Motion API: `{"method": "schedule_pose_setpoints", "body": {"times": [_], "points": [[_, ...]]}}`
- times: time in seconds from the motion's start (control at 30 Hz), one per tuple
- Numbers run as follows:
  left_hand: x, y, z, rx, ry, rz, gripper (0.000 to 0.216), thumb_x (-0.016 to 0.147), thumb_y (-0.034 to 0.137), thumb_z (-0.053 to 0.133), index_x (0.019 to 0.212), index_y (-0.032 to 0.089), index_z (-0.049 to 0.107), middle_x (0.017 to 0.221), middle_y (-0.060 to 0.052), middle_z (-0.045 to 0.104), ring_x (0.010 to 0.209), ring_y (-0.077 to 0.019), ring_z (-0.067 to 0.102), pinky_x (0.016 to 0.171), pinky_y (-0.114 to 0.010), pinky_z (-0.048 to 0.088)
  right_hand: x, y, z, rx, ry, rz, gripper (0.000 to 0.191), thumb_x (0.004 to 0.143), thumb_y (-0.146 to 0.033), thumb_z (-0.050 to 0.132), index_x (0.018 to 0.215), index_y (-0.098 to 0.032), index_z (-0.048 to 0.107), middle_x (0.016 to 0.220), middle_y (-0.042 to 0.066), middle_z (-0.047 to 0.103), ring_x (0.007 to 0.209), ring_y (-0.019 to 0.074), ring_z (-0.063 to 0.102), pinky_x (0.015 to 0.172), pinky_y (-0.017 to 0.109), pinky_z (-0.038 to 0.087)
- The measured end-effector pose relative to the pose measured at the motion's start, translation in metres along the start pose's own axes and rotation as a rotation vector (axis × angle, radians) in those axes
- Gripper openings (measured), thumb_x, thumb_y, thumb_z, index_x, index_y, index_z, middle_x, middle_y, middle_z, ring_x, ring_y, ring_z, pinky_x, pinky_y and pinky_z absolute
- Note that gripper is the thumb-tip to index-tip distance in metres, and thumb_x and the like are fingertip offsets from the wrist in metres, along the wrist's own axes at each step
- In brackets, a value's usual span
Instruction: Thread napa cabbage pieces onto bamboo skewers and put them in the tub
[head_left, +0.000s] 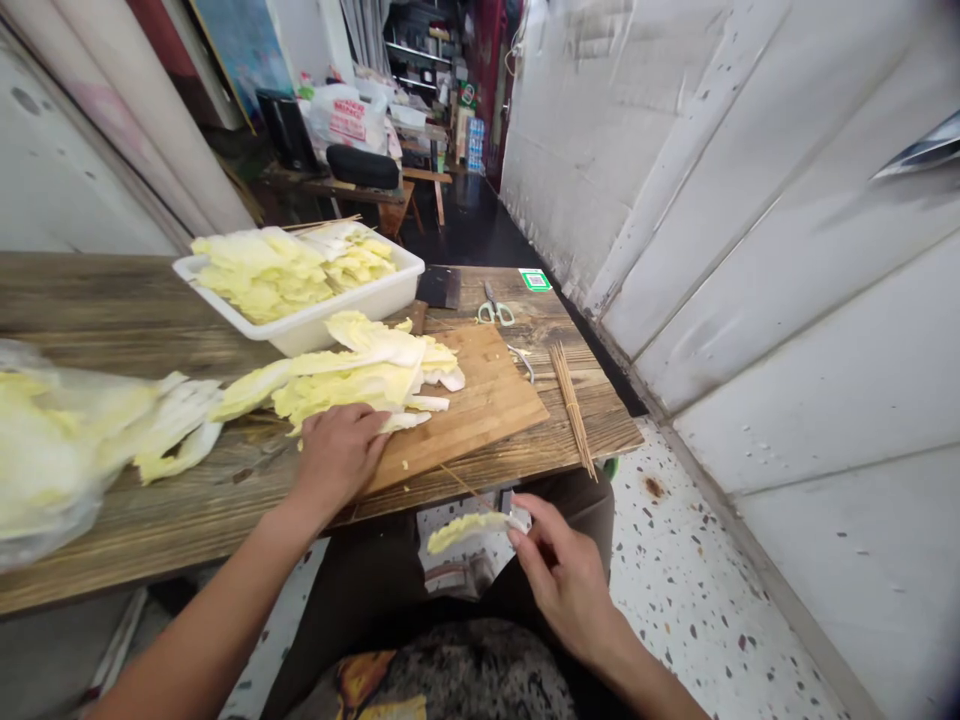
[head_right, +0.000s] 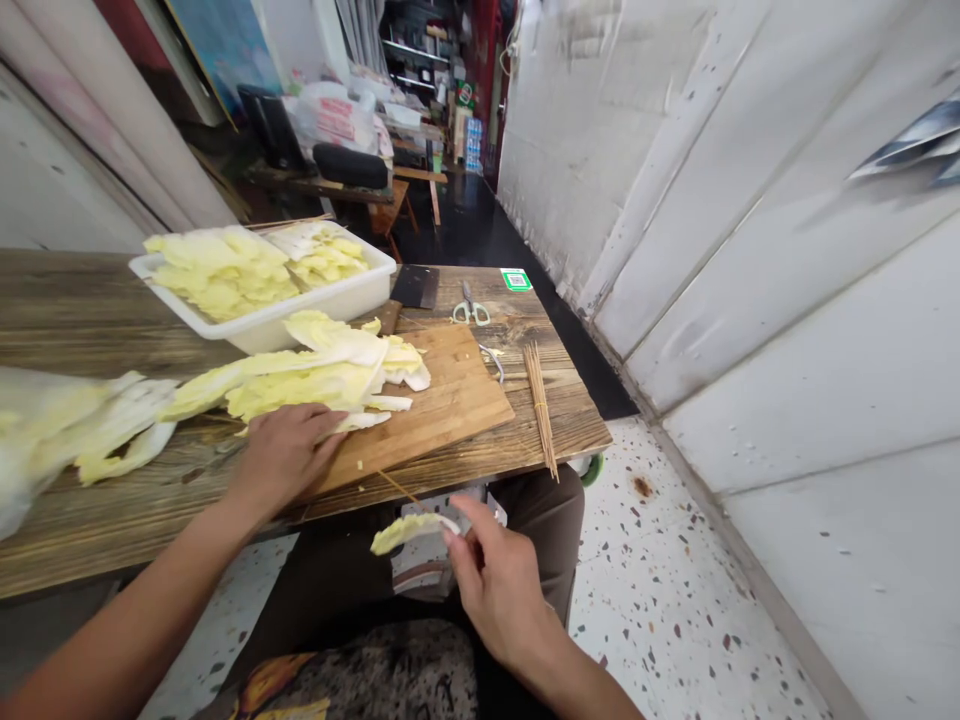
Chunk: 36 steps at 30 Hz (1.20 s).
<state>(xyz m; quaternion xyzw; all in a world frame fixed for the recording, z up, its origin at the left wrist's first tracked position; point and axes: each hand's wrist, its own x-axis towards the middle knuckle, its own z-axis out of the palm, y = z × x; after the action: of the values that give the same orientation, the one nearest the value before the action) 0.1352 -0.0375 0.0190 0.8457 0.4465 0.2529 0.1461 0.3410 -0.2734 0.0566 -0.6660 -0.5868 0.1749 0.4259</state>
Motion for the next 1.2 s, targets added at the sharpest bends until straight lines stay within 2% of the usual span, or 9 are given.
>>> {"method": "schedule_pose_setpoints", "body": {"times": [0.13,0.27,0.37,0.43,0.5,0.57,0.7,0.97,1.2], "points": [[0.003,0.003,-0.006,-0.128,0.041,-0.011,0.029,0.085,0.042,0.055,0.089,0.024,0.077,0.106,-0.013,0.076,0.105,-0.0333,0.066,0.1,-0.045,0.041,0.004,-0.001,0.001,0.033,-0.003,-0.054,0.021,0.099,-0.021,0.048,0.101,-0.02,0.069,0.088,0.005,0.073,0.079,0.0171,0.07,0.073,0.025,0.055],[-0.011,0.022,-0.019,-0.262,0.172,-0.104,0.032,0.085,0.045,0.058,0.098,0.022,0.077,0.106,-0.01,0.077,0.106,-0.0299,0.068,0.101,-0.036,0.044,0.005,0.001,0.007,0.003,0.08,-0.056,0.023,0.095,-0.019,0.053,0.112,-0.015,0.068,0.085,0.007,0.074,0.068,0.0162,0.068,0.065,0.025,0.054],[-0.032,0.046,-0.032,-0.407,0.23,-0.267,0.037,0.085,0.047,0.064,0.109,0.02,0.074,0.106,-0.008,0.077,0.103,-0.0276,0.069,0.097,-0.033,0.048,0.007,-0.004,0.003,0.037,0.019,-0.086,0.025,0.097,-0.021,0.055,0.117,-0.017,0.068,0.087,0.006,0.074,0.068,0.0148,0.067,0.065,0.024,0.053],[-0.046,0.062,-0.039,-0.743,0.106,-0.443,0.043,0.078,0.05,0.074,0.111,0.022,0.073,0.096,-0.004,0.078,0.091,-0.0238,0.071,0.086,-0.03,0.054,0.008,-0.011,-0.002,0.047,-0.035,-0.127,0.021,0.098,-0.019,0.054,0.112,-0.019,0.071,0.088,0.005,0.073,0.074,0.0147,0.067,0.068,0.023,0.052],[-0.056,0.073,-0.043,-1.1,-0.072,-0.657,0.048,0.065,0.052,0.085,0.101,0.022,0.075,0.086,-0.002,0.078,0.08,-0.02,0.07,0.076,-0.026,0.056,0.008,-0.017,-0.007,0.02,-0.071,-0.142,0.021,0.099,-0.018,0.052,0.107,-0.019,0.071,0.085,0.005,0.072,0.072,0.0143,0.066,0.066,0.023,0.05],[-0.063,0.079,-0.044,-1.272,-0.187,-0.833,0.048,0.053,0.051,0.092,0.087,0.021,0.076,0.078,-0.002,0.076,0.072,-0.0166,0.067,0.067,-0.022,0.055,0.007,-0.021,-0.01,-0.029,-0.11,-0.138,0.02,0.1,-0.019,0.05,0.103,-0.018,0.07,0.08,0.004,0.07,0.067,0.014,0.064,0.063,0.023,0.047],[-0.07,0.082,-0.041,-1.289,-0.255,-0.932,0.045,0.049,0.05,0.094,0.075,0.018,0.076,0.069,-0.001,0.073,0.059,-0.011,0.061,0.056,-0.018,0.051,0.006,-0.023,-0.01,-0.117,-0.175,-0.114,0.023,0.101,-0.021,0.047,0.098,-0.018,0.069,0.075,0.004,0.068,0.063,0.0146,0.062,0.059,0.024,0.045],[-0.069,0.089,-0.042,-1.274,-0.338,-1.019,0.05,0.042,0.049,0.096,0.075,0.017,0.078,0.074,-0.006,0.077,0.059,-0.0133,0.065,0.056,-0.02,0.054,0.009,-0.022,-0.008,-0.189,-0.176,-0.103,0.026,0.103,-0.023,0.044,0.097,-0.018,0.069,0.076,0.004,0.069,0.065,0.015,0.064,0.06,0.025,0.046],[-0.068,0.09,-0.041,-1.28,-0.351,-1.052,0.051,0.038,0.049,0.097,0.074,0.018,0.078,0.074,-0.005,0.078,0.058,-0.0121,0.064,0.056,-0.019,0.054,0.007,-0.024,-0.012,-0.192,-0.187,-0.094,0.026,0.103,-0.023,0.045,0.096,-0.017,0.069,0.075,0.003,0.067,0.063,0.0148,0.062,0.06,0.025,0.044]]}}
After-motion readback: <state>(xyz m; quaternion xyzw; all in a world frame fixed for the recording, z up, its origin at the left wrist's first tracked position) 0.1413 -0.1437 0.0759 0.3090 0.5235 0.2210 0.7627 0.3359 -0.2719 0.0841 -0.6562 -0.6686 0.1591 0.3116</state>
